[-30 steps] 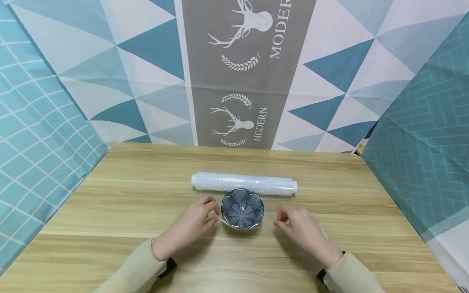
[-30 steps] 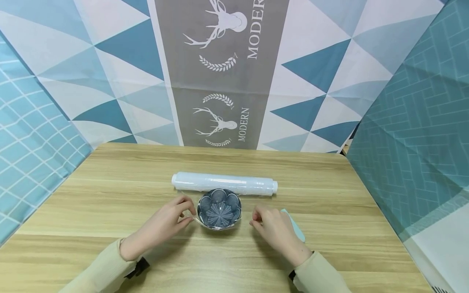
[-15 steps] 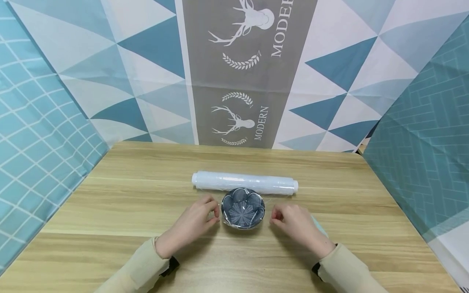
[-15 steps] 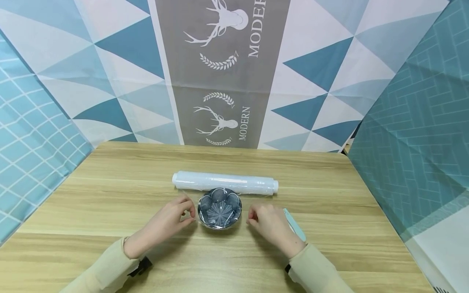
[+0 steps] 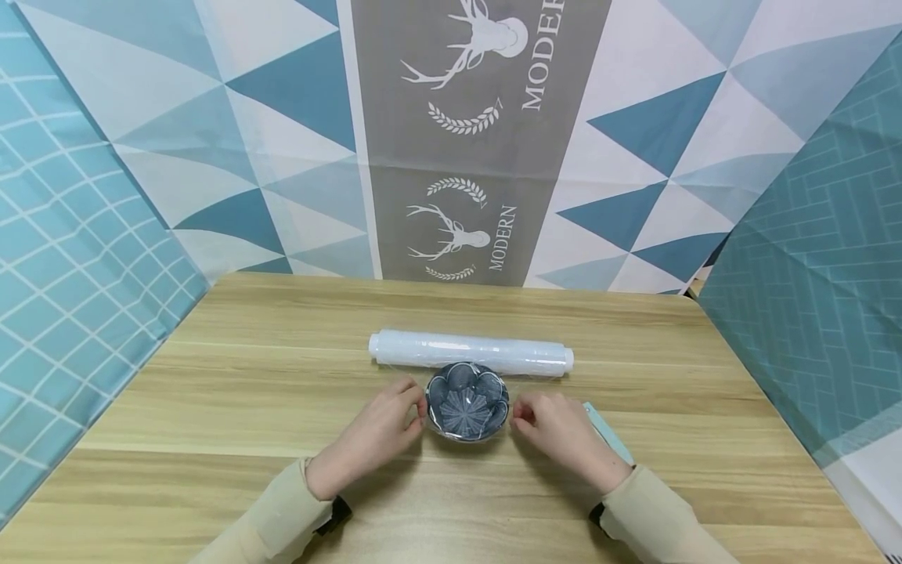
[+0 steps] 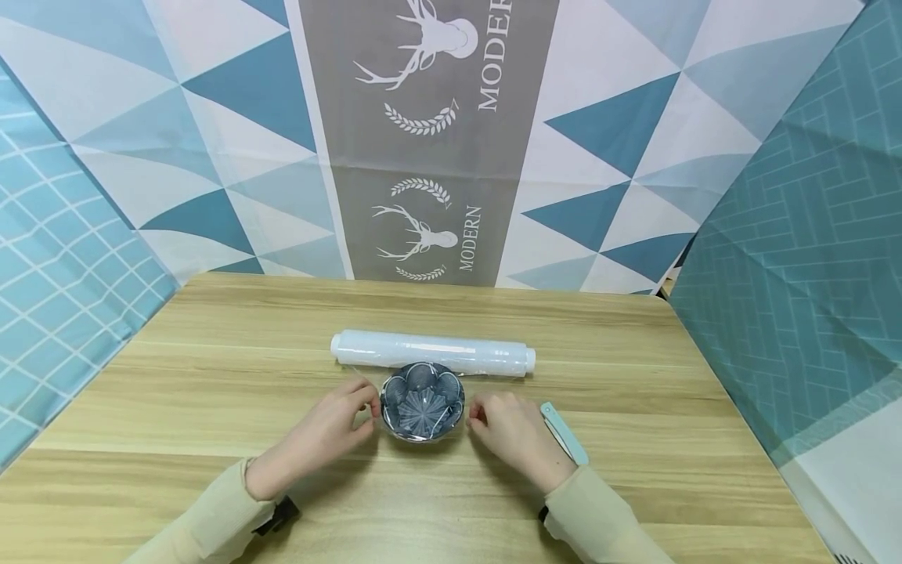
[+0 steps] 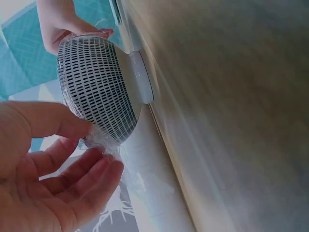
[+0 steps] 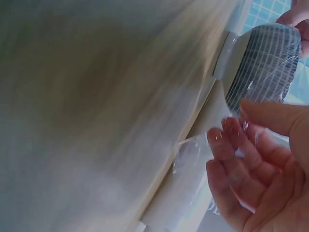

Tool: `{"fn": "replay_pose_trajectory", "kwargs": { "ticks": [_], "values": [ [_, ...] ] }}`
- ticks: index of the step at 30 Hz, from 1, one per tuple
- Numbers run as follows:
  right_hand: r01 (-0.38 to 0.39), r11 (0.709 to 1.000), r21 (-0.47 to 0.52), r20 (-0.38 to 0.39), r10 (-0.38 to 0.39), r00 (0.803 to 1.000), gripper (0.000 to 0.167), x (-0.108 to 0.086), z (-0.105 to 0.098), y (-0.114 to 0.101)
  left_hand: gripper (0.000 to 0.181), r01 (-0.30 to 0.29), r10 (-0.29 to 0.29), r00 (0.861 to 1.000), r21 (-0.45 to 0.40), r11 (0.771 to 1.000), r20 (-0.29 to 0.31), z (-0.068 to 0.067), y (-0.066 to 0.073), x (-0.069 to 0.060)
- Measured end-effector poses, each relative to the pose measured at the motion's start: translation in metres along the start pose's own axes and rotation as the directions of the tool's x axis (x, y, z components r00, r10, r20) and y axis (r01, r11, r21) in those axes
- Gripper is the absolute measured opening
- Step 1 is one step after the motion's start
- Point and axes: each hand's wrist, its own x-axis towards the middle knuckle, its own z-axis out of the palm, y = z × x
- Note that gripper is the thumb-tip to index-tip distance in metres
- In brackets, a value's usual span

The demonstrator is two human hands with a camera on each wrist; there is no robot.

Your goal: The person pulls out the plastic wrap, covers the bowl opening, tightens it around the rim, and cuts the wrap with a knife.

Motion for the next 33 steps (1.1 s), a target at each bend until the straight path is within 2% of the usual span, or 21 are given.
{"fn": "replay_pose_trajectory", "kwargs": {
  "ticks": [4, 8, 13, 19, 23, 27, 30, 32, 33],
  "values": [
    [-0.046, 0.998, 0.052, -0.031, 0.048, 0.998, 0.015, 0.0, 0.001, -0.003, 0.02, 0.018, -0.016, 0.998, 0.021, 1.0, -0.055, 0.0, 0.001, -0.001],
    [-0.111, 0.973, 0.202, -0.008, 0.115, 0.993, 0.015, 0.001, 0.002, -0.005, 0.021, 0.075, -0.071, 0.993, 0.041, 0.996, -0.099, 0.0, 0.002, -0.001],
    [-0.186, 0.92, 0.345, 0.044, 0.182, 0.982, 0.014, 0.001, 0.003, -0.006, 0.018, 0.152, -0.151, 0.986, 0.01, 0.988, -0.067, 0.0, 0.003, -0.001],
    [-0.25, 0.849, 0.466, 0.074, 0.244, 0.967, 0.013, 0.0, 0.002, -0.01, 0.015, 0.172, -0.172, 0.983, -0.011, 0.985, -0.064, 0.002, 0.005, -0.001],
    [-0.287, 0.783, 0.552, 0.106, 0.276, 0.955, 0.014, -0.003, -0.001, -0.015, 0.012, 0.164, -0.164, 0.985, -0.008, 0.986, -0.06, 0.002, 0.007, -0.002],
    [-0.324, 0.701, 0.636, 0.14, 0.307, 0.941, 0.021, -0.005, -0.004, -0.021, 0.01, 0.159, -0.16, 0.986, -0.016, 0.987, -0.054, 0.001, 0.009, -0.003],
    [-0.336, 0.657, 0.674, 0.149, 0.325, 0.934, 0.025, -0.006, -0.005, -0.024, 0.007, 0.163, -0.164, 0.986, -0.03, 0.986, -0.04, -0.001, 0.012, -0.003],
    [-0.336, 0.658, 0.674, 0.138, 0.334, 0.932, 0.025, -0.007, -0.005, -0.027, 0.005, 0.165, -0.166, 0.986, -0.033, 0.986, -0.036, -0.003, 0.014, -0.004],
    [-0.336, 0.671, 0.662, 0.129, 0.339, 0.932, 0.025, -0.007, -0.005, -0.028, 0.004, 0.163, -0.164, 0.986, -0.035, 0.986, -0.034, -0.003, 0.015, -0.004]
  ]
}}
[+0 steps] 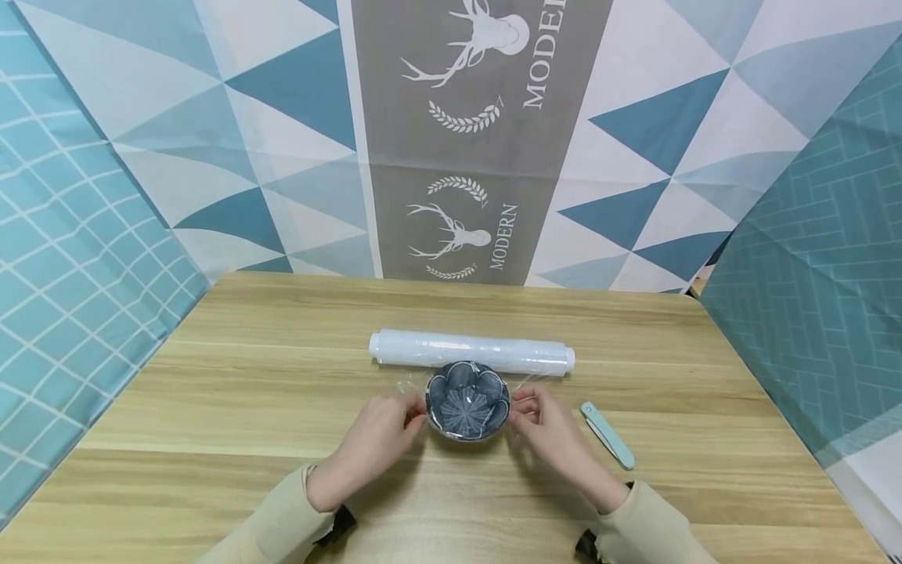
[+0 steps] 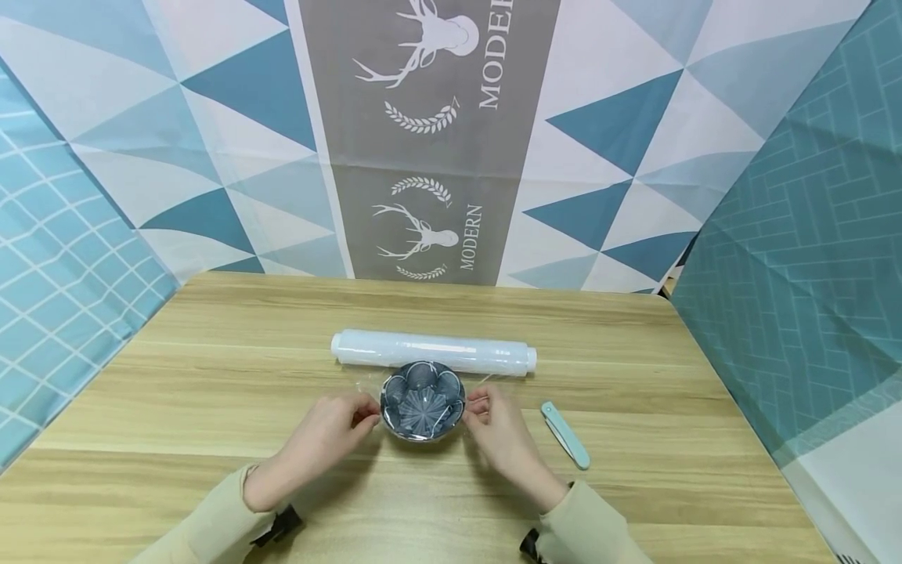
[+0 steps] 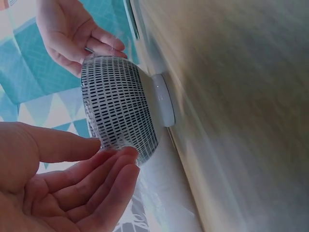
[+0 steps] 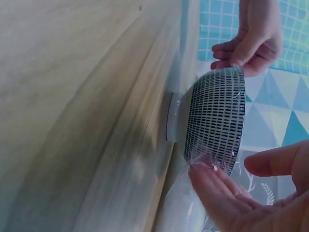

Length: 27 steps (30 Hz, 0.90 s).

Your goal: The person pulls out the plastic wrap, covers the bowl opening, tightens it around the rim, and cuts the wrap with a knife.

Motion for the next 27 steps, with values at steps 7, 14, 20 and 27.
{"fn": "replay_pose_trajectory", "kwargs": {
  "ticks": [7, 14, 20, 27],
  "values": [
    [0.017, 0.981, -0.193, -0.053, -0.028, 0.998, 0.016, 0.001, -0.001, -0.001, 0.004, 0.014, -0.015, 1.0, -0.031, 0.999, -0.012, 0.002, 0.001, 0.001],
    [-0.033, 0.988, -0.151, -0.044, 0.027, 0.999, 0.013, 0.013, 0.001, 0.001, 0.007, 0.017, -0.017, 1.0, -0.056, 0.998, 0.01, 0.003, -0.002, 0.002],
    [-0.051, 0.997, -0.051, -0.047, 0.048, 0.998, 0.01, 0.015, 0.005, 0.002, 0.009, 0.049, -0.044, 0.998, -0.092, 0.995, 0.05, 0.002, -0.005, 0.003],
    [-0.043, 0.997, 0.069, -0.038, 0.046, 0.998, 0.006, 0.014, 0.005, 0.005, 0.009, 0.062, -0.044, 0.992, -0.162, 0.985, 0.114, 0.0, -0.008, 0.004]
  ]
}}
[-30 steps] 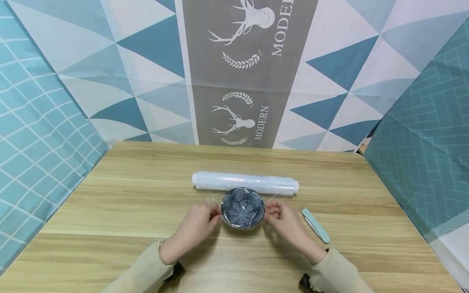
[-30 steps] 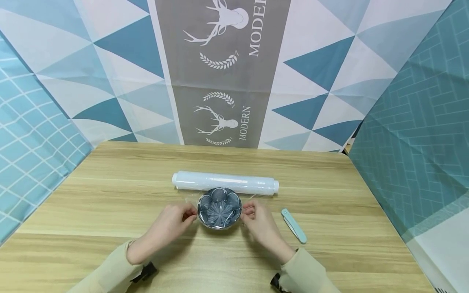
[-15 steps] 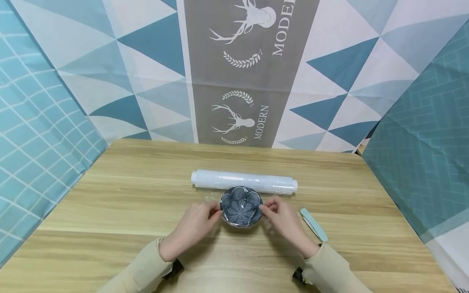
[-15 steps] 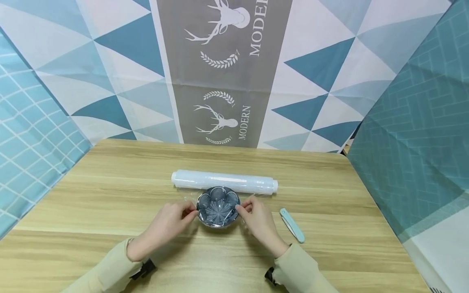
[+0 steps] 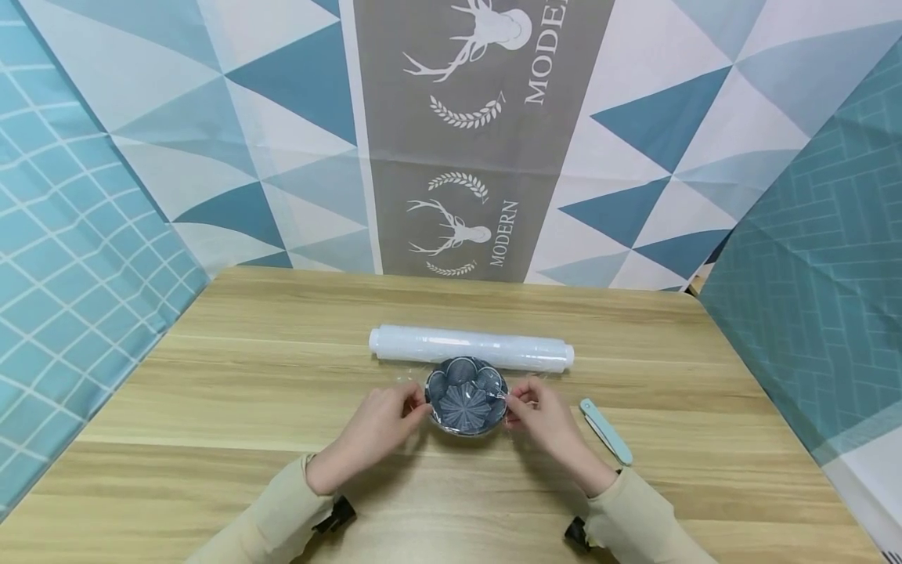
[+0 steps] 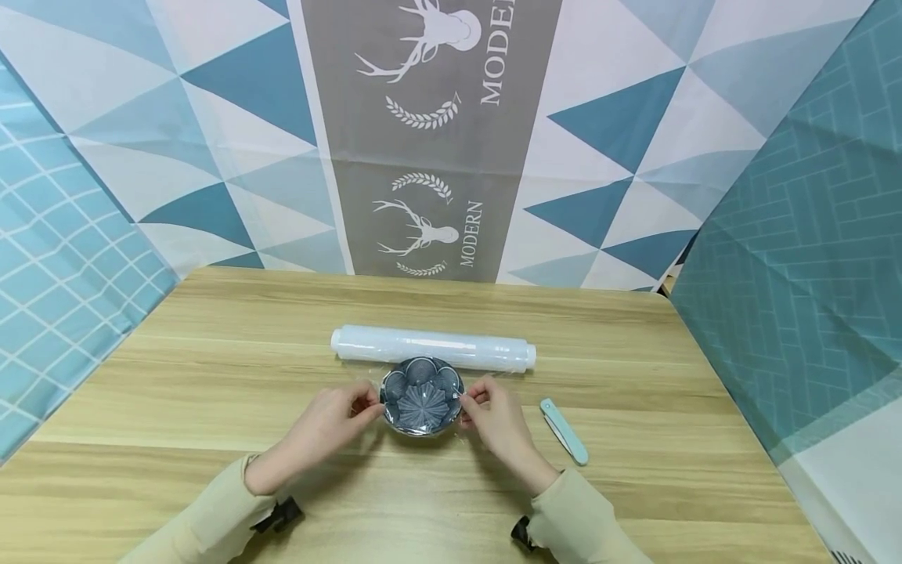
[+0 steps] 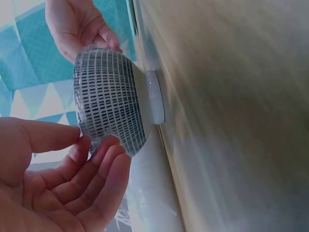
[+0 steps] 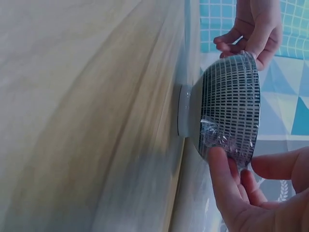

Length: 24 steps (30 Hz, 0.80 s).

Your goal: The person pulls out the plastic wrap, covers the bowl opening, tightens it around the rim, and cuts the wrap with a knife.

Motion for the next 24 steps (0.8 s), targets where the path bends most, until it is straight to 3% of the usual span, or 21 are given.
{"fn": "replay_pose_trajectory", "kwargs": {
  "ticks": [8, 11, 15, 19, 24],
  "values": [
    [0.023, 0.993, -0.116, -0.019, -0.025, 1.0, 0.008, -0.005, -0.011, 0.003, 0.009, 0.092, -0.091, 0.996, 0.025, 0.995, -0.013, -0.009, -0.01, 0.008],
    [-0.014, 0.975, -0.22, 0.008, 0.017, 1.0, 0.015, -0.008, -0.013, 0.003, 0.011, 0.15, -0.15, 0.987, 0.001, 0.989, 0.051, -0.01, -0.015, 0.009],
    [-0.058, 0.954, -0.296, 0.075, 0.084, 0.994, 0.03, -0.013, -0.013, 0.003, 0.019, 0.22, -0.209, 0.964, -0.052, 0.974, 0.166, -0.008, -0.019, 0.008],
    [-0.061, 0.954, -0.293, 0.115, 0.098, 0.988, 0.04, -0.014, -0.012, 0.004, 0.027, 0.244, -0.228, 0.953, -0.059, 0.968, 0.2, -0.006, -0.022, 0.009],
    [-0.071, 0.983, -0.171, 0.098, 0.088, 0.991, 0.033, -0.013, -0.01, 0.004, 0.027, 0.221, -0.203, 0.96, -0.075, 0.972, 0.192, -0.003, -0.025, 0.012]
  ]
}}
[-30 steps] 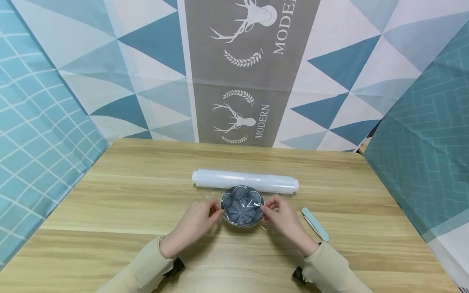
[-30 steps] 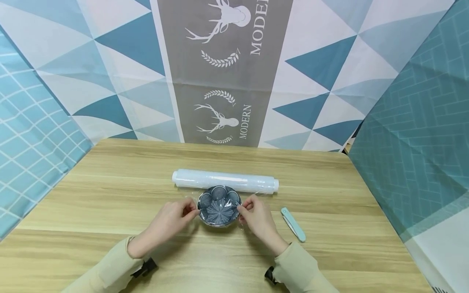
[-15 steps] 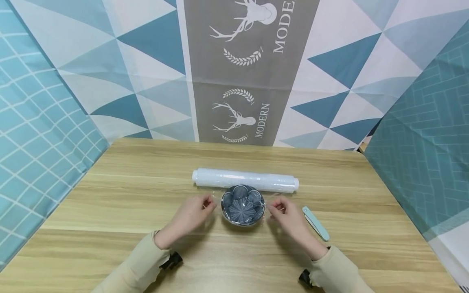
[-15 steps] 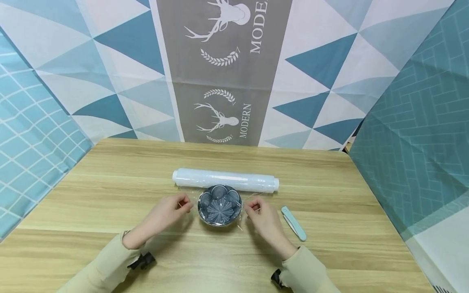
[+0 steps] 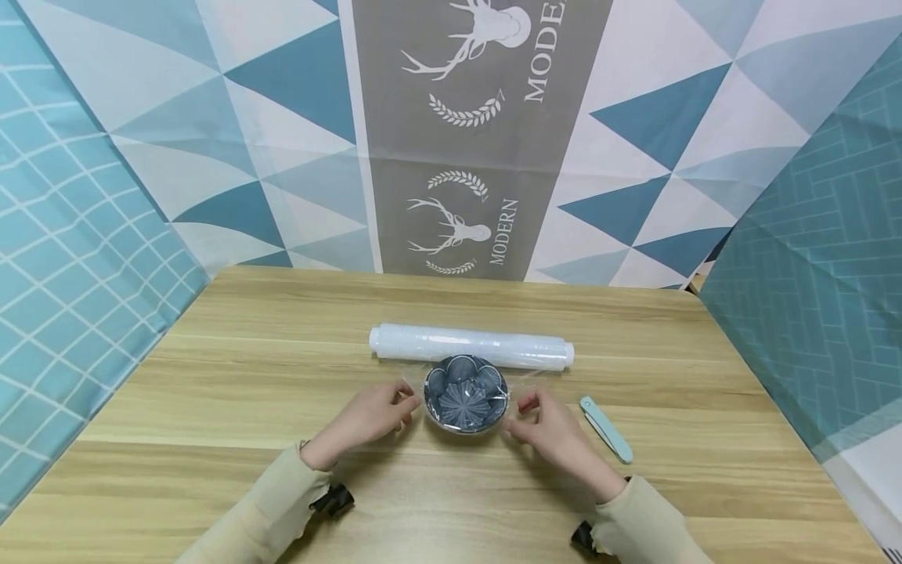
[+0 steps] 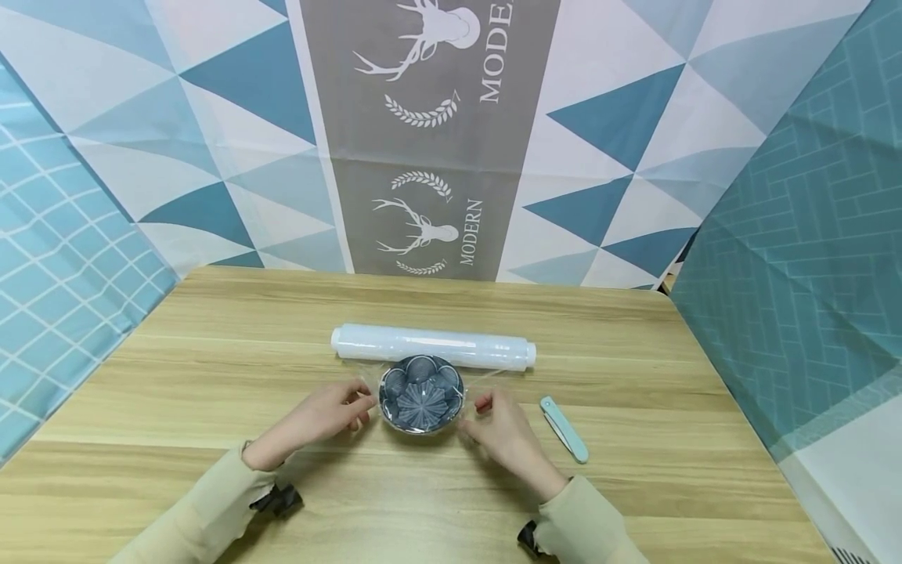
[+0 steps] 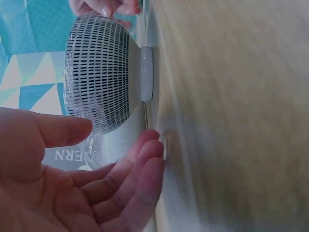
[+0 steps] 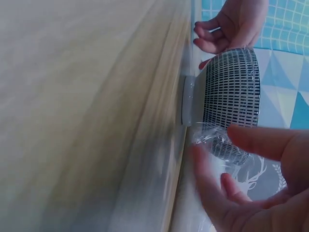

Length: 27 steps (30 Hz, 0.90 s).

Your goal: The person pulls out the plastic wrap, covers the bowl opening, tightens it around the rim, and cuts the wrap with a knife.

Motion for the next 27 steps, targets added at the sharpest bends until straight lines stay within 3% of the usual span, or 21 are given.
{"fn": "replay_pose_trajectory", "kwargs": {
  "ticks": [6, 11, 16, 23, 27],
  "values": [
    [0.028, 0.994, 0.11, -0.081, -0.019, 0.997, 0.021, 0.007, 0.003, -0.002, 0.019, -0.055, 0.055, 0.998, 0.004, 0.998, -0.018, 0.0, 0.0, 0.002],
    [0.035, 0.991, 0.129, -0.126, -0.019, 0.992, 0.019, 0.008, 0.004, -0.006, 0.015, -0.08, 0.08, 0.996, 0.008, 0.997, -0.041, 0.001, 0.002, 0.0],
    [0.089, 0.987, 0.137, -0.164, -0.066, 0.984, 0.017, 0.007, 0.008, -0.008, 0.016, -0.111, 0.112, 0.993, 0.029, 0.993, -0.041, 0.004, 0.005, -0.002],
    [0.133, 0.986, 0.105, -0.176, -0.113, 0.978, 0.016, 0.01, 0.013, -0.011, 0.022, -0.163, 0.178, 0.98, 0.153, 0.975, -0.09, 0.007, 0.011, -0.001],
    [0.144, 0.983, 0.114, -0.179, -0.123, 0.976, 0.014, 0.01, 0.012, -0.009, 0.025, -0.135, 0.146, 0.987, 0.127, 0.983, -0.074, 0.006, 0.012, -0.001]
  ]
}}
